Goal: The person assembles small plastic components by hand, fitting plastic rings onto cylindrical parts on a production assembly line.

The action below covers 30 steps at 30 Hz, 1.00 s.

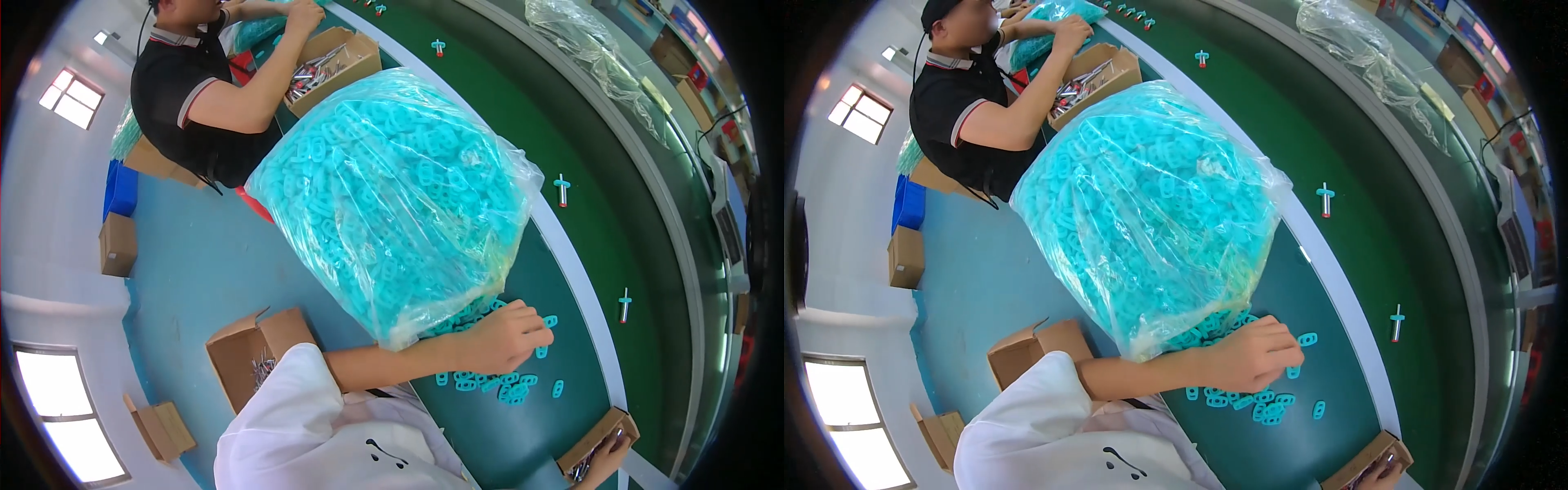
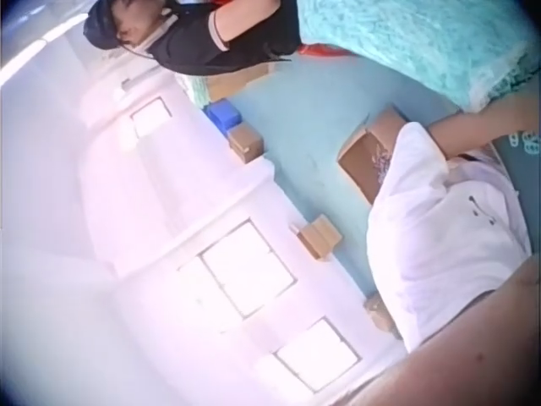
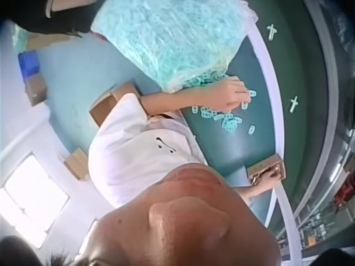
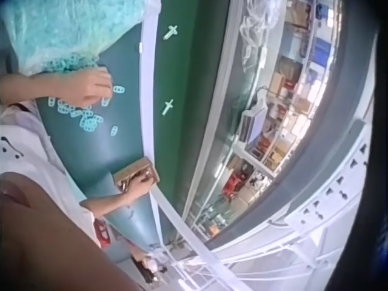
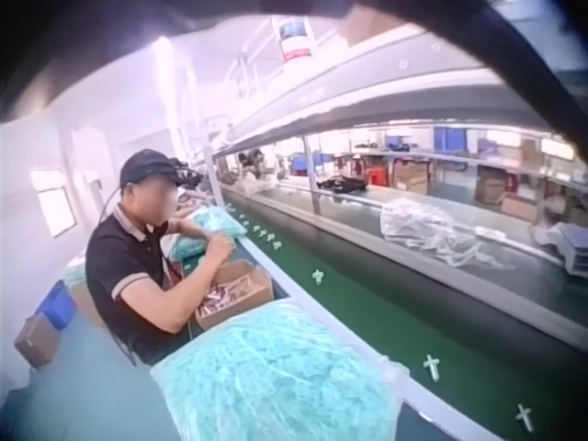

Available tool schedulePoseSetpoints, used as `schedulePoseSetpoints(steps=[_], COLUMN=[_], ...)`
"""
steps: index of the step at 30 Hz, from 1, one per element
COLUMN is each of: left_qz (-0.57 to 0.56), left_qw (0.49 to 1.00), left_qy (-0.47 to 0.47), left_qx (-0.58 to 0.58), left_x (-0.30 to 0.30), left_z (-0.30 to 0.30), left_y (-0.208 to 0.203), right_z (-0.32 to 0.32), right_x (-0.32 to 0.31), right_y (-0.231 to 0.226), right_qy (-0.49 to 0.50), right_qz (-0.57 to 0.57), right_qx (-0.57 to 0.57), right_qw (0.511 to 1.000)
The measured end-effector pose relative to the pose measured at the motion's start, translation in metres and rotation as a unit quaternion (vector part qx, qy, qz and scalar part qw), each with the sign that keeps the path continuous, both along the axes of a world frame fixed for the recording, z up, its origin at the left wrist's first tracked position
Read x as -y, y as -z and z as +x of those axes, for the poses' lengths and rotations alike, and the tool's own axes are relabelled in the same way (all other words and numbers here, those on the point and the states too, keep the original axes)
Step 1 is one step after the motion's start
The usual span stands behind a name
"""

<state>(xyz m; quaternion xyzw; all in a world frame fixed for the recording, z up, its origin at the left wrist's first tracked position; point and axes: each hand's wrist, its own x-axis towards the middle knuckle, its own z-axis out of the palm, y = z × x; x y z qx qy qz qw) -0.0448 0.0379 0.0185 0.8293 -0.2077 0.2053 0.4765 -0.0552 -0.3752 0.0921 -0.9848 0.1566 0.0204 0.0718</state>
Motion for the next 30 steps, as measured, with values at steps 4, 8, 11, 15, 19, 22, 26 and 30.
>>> schedulePoseSetpoints(steps=[4,8,11,15,19,22,26,30], left_qz=[-0.069,-0.187,-0.179,-0.176,-0.146,-0.272,-0.371,-0.275], left_qw=[0.997,0.981,0.98,0.982,0.988,0.952,0.894,0.923], left_qy=[0.005,-0.01,-0.021,0.002,0.047,0.029,0.022,0.07], left_qx=[-0.02,-0.043,-0.08,-0.069,-0.034,-0.135,-0.252,-0.26], left_x=[0.006,0.004,0.009,0.019,0.027,0.033,0.032,0.031], left_z=[0.005,0.004,-0.002,0.001,0.035,0.048,0.066,0.056], left_y=[-0.005,-0.005,-0.011,-0.028,-0.041,-0.039,-0.013,-0.015], right_z=[-0.014,-0.009,0.0,0.022,0.044,0.051,0.067,0.076], right_x=[-0.014,-0.03,-0.061,-0.13,-0.17,-0.201,-0.208,-0.194], right_y=[-0.02,-0.028,-0.034,-0.054,-0.061,-0.062,-0.026,-0.012], right_qy=[0.008,-0.051,-0.126,-0.215,-0.254,-0.247,-0.2,-0.191], right_qz=[-0.035,0.101,0.252,0.323,0.433,0.505,0.565,0.565], right_qx=[0.12,0.208,0.211,0.192,0.163,0.142,0.11,0.116], right_qw=[0.992,0.972,0.936,0.902,0.849,0.815,0.793,0.794])
